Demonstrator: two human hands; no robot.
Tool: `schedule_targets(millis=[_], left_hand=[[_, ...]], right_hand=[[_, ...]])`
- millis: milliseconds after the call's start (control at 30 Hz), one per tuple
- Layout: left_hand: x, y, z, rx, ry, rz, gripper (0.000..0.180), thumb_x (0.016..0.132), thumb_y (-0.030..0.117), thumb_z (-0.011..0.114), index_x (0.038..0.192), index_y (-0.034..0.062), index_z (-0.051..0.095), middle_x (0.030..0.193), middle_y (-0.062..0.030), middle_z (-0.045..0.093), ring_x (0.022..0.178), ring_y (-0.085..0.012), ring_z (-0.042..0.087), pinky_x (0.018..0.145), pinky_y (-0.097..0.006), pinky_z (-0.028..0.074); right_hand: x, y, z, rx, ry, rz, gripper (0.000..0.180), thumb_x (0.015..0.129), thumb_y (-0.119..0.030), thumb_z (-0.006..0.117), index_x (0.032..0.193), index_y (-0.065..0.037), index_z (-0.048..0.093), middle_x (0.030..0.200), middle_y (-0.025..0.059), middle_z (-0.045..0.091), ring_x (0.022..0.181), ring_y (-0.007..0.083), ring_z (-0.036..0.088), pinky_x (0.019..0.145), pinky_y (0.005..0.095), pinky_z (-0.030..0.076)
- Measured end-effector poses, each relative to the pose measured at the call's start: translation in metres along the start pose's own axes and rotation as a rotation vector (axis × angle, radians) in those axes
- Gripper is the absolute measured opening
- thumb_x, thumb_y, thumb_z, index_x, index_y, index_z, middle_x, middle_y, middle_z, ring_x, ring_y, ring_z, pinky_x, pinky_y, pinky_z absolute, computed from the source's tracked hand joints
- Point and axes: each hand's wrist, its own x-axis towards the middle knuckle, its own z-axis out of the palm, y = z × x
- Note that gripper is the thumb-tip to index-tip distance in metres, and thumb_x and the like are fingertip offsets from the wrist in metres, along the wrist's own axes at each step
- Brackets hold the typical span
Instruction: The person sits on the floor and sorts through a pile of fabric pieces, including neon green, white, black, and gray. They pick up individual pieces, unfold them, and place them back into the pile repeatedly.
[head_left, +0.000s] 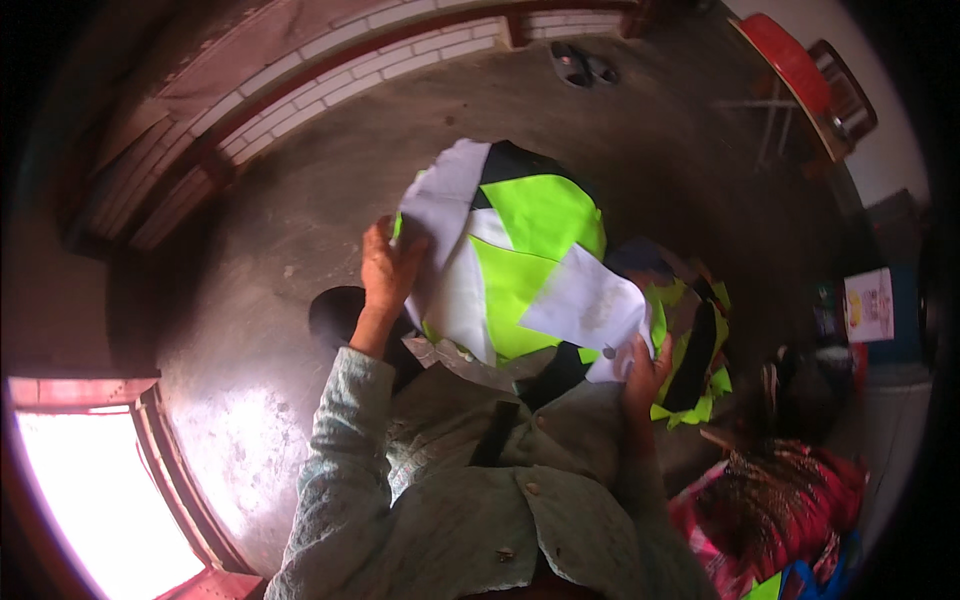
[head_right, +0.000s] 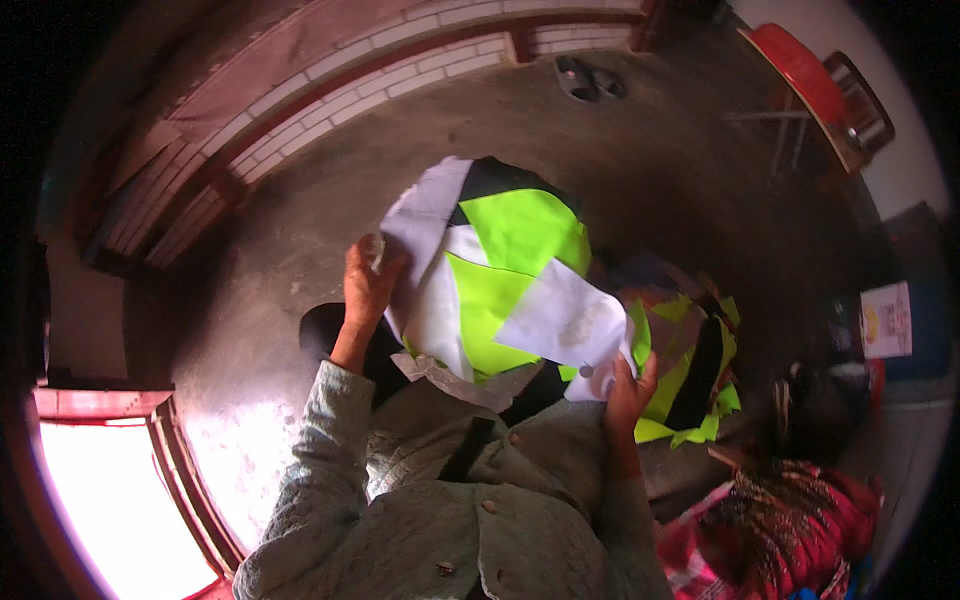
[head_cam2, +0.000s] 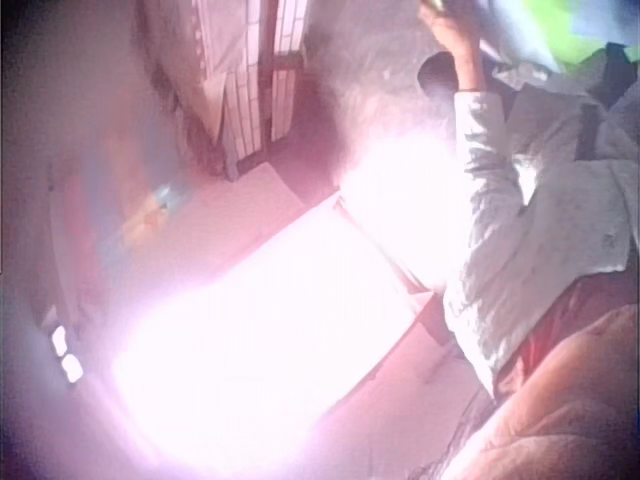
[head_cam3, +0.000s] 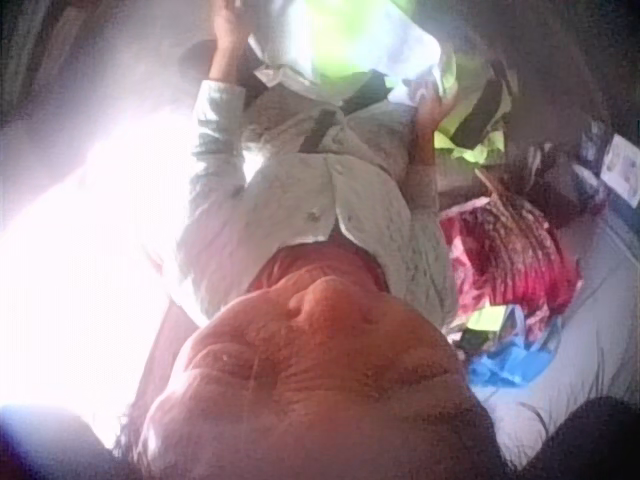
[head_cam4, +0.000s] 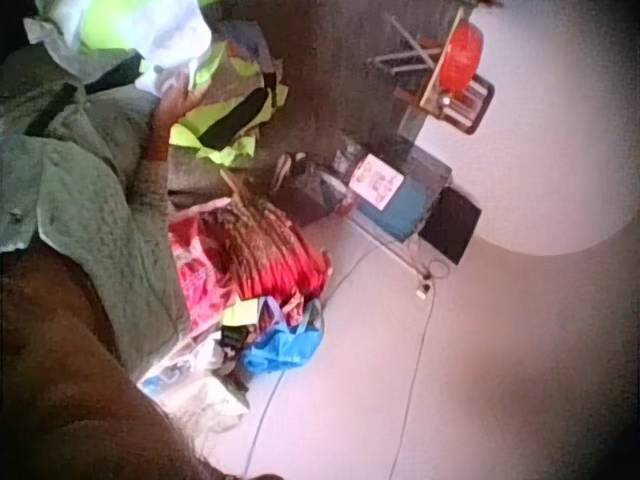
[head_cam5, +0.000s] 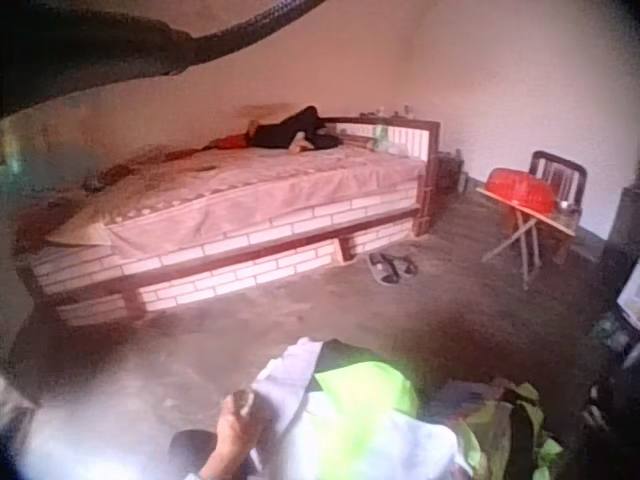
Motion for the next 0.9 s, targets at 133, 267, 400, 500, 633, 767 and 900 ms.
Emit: schedule_targets(millis=[133,267,400,500,633,767,900], left_hand=[[-0.02,0.036,-0.012,0.248,0.112,0.353,0.065,0.082,0.041,0.067,0.134,0.0074,0.046,0.145,-0.0221,0.035,0.133,-0.0419,0.032,0.108,-0.053,0.026],[-0.039,0.038,-0.001,0.394,-0.271,0.466,0.066,0.087,0.052,0.056,0.14,0.0129,0.043,0.151,-0.0146,0.03,0.139,-0.0366,0.026,0.109,-0.057,0.02],[-0.036,0.051,-0.004,0.372,-0.272,0.455,0.065,0.088,0.053,0.053,0.139,0.0137,0.045,0.151,-0.014,0.031,0.14,-0.0354,0.026,0.109,-0.057,0.02],[-0.046,0.071,-0.008,0.31,-0.199,0.483,0.065,0.082,0.042,0.065,0.135,0.008,0.046,0.146,-0.0189,0.035,0.138,-0.0366,0.029,0.108,-0.057,0.022],[-0.061,0.122,-0.003,0.006,-0.233,0.599,0.065,0.069,0.014,0.078,0.127,0.0049,0.052,0.128,-0.019,0.051,0.119,-0.037,0.048,0.101,-0.048,0.036],[-0.078,0.164,0.022,-0.142,-0.358,0.716,0.06,0.065,0.007,0.077,0.122,0.0088,0.057,0.125,-0.0163,0.054,0.114,-0.0352,0.05,0.095,-0.045,0.041],[-0.084,0.17,0.054,-0.159,-0.342,0.782,0.049,0.059,0.005,0.074,0.107,0.0129,0.066,0.128,-0.0127,0.054,0.119,-0.0335,0.048,0.099,-0.046,0.039]], right_hand=[[0.005,-0.016,0.001,0.068,0.039,0.022,0.032,0.091,-0.009,0.061,0.121,-0.002,0.052,0.102,0.0032,0.06,0.088,0.0089,0.056,0.077,0.0232,0.046],[0.012,-0.017,-0.016,0.283,0.006,0.139,0.033,0.092,-0.012,0.06,0.122,-0.003,0.051,0.109,0.0061,0.059,0.091,0.0127,0.058,0.083,0.0269,0.047],[0.013,-0.01,-0.029,0.426,-0.018,0.226,0.034,0.092,-0.01,0.059,0.124,-0.004,0.051,0.112,0.0072,0.06,0.096,0.0148,0.059,0.085,0.0292,0.049],[0.008,-0.016,-0.027,0.389,-0.101,0.148,0.037,0.09,-0.006,0.059,0.125,-0.004,0.05,0.114,0.0075,0.059,0.099,0.016,0.06,0.085,0.0303,0.05],[-0.002,-0.018,-0.029,0.102,-0.299,0.031,0.036,0.081,0.0,0.063,0.116,-0.002,0.056,0.105,0.0053,0.064,0.095,0.0115,0.06,0.084,0.0282,0.049],[-0.008,-0.024,-0.025,-0.15,-0.538,-0.048,0.034,0.073,-0.002,0.071,0.106,-0.001,0.062,0.097,0.0017,0.065,0.091,0.0087,0.06,0.081,0.026,0.047],[-0.019,-0.041,-0.019,-0.106,-0.535,0.032,0.035,0.071,-0.003,0.071,0.104,-0.001,0.062,0.095,0.001,0.064,0.089,0.0092,0.06,0.08,0.0265,0.047]])
